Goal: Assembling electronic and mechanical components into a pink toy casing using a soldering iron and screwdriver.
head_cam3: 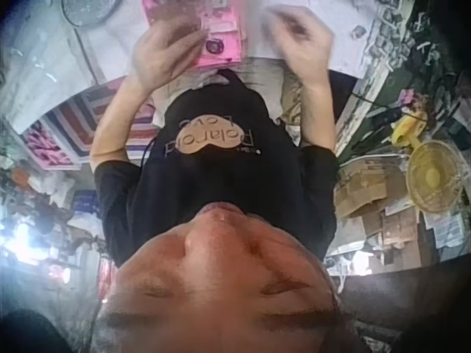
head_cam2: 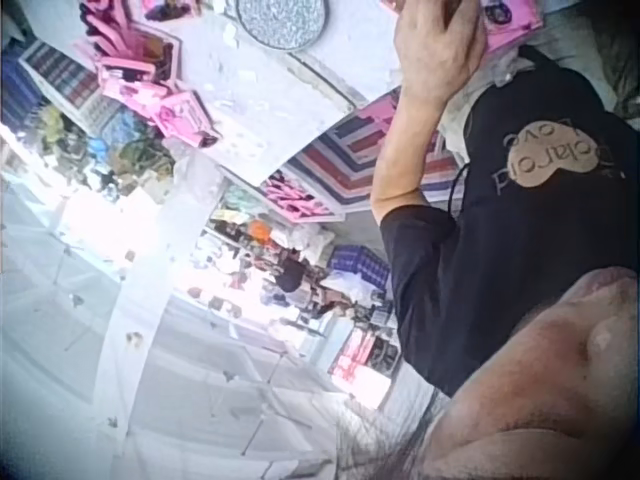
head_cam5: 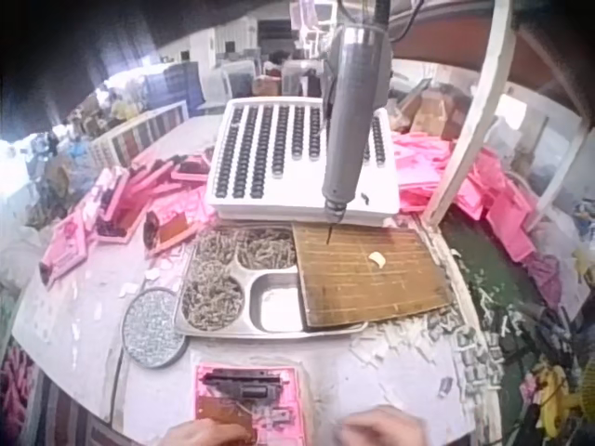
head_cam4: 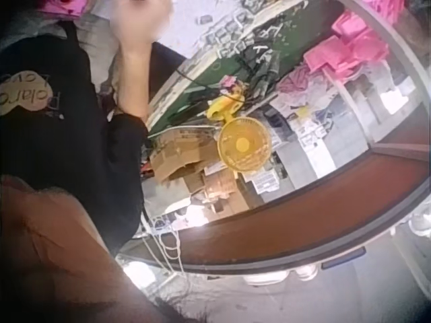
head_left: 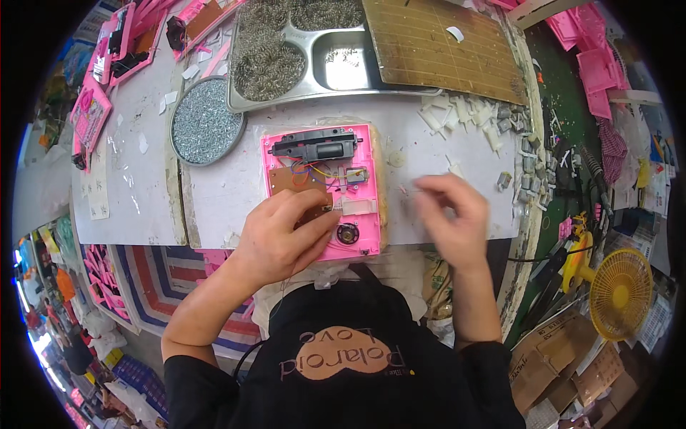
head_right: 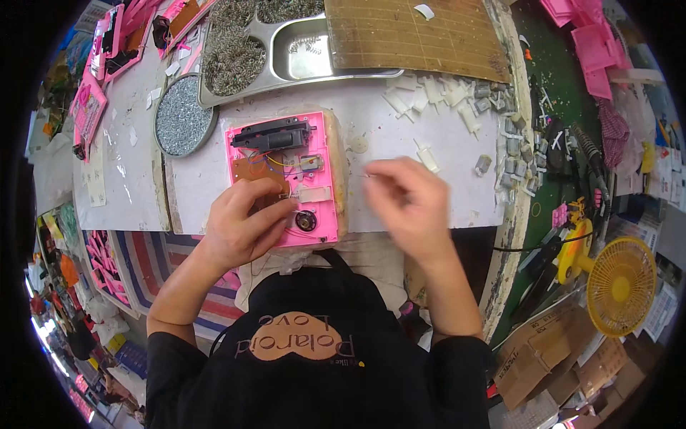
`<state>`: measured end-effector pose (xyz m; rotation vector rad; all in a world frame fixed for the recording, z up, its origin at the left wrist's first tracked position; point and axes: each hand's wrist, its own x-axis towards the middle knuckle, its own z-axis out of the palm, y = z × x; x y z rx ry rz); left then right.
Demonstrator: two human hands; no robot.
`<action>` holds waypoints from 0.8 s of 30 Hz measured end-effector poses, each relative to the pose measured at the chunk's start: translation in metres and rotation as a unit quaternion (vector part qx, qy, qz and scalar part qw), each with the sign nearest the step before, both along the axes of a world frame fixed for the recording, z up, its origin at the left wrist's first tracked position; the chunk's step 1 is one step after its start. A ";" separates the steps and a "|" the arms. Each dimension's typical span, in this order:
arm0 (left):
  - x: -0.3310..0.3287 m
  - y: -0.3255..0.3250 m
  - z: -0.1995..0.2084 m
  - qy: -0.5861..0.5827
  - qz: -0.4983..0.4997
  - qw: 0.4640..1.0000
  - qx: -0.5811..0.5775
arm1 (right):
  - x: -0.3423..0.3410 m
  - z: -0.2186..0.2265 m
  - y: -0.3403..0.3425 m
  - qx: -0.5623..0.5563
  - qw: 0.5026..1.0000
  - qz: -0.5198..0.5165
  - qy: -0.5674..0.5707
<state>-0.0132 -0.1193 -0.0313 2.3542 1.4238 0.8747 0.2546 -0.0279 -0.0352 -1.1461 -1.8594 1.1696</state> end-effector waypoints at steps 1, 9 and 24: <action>0.000 0.000 -0.001 0.001 0.001 1.000 -0.001 | -0.018 0.004 0.003 0.038 0.999 0.019 -0.024; 0.003 0.007 -0.001 0.007 0.086 0.995 0.046 | -0.072 0.015 0.014 0.164 0.952 0.053 -0.253; 0.011 0.019 -0.004 0.088 0.103 0.990 0.027 | -0.081 0.027 0.020 0.179 0.911 0.112 -0.354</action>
